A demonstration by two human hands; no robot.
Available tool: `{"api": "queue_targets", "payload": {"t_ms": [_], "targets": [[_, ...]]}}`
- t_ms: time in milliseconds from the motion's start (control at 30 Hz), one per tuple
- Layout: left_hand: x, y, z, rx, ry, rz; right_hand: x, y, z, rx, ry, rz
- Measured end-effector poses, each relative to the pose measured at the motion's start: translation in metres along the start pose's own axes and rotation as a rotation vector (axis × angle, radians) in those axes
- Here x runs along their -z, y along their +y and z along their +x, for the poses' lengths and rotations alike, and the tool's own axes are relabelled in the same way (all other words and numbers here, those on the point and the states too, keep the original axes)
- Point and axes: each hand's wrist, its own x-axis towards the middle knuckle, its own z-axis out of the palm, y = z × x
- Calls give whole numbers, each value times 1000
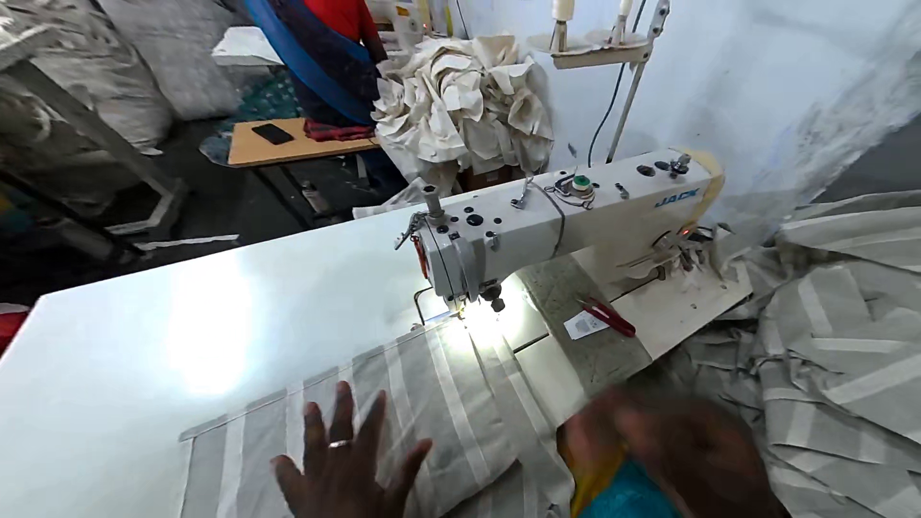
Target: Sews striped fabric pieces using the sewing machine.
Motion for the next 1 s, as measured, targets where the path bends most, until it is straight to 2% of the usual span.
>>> {"api": "queue_targets", "payload": {"t_ms": [67,100,133,200,267,333,433,500,567,633,733,767,800,900,1000], "targets": [[-6,15,-5,-48,-47,-30,43,77,12,-58,189,-796],[-8,23,-6,-65,-83,-34,59,111,11,-150,215,-1085],[-11,29,-7,-84,-111,-37,70,136,8,-273,176,-1264],[-14,38,-5,-97,-154,-69,79,163,0,-453,68,-1392],[-11,42,-3,-82,-193,-175,76,167,-10,-341,123,-1437],[-7,48,1,-76,-247,-390,62,152,-14,-149,223,-1378],[-13,72,8,-85,-319,-857,8,112,-22,-12,146,-1091],[-22,96,10,-13,-228,-1139,-25,99,-28,76,84,-923],[-23,112,10,99,-98,-1291,-38,98,-29,97,131,-769],[-14,111,10,142,-93,-1345,-36,96,-25,-55,212,-512],[-1,102,4,122,-177,-1305,-25,78,-10,-465,214,-45],[2,99,2,109,-192,-1282,-23,73,-5,-543,228,52],[6,96,0,98,-186,-1250,-23,70,-4,-553,257,78],[18,89,-7,91,-98,-1203,-26,68,-5,-363,348,-17],[24,94,-10,92,-78,-1304,-38,61,-11,-273,252,33]]}}
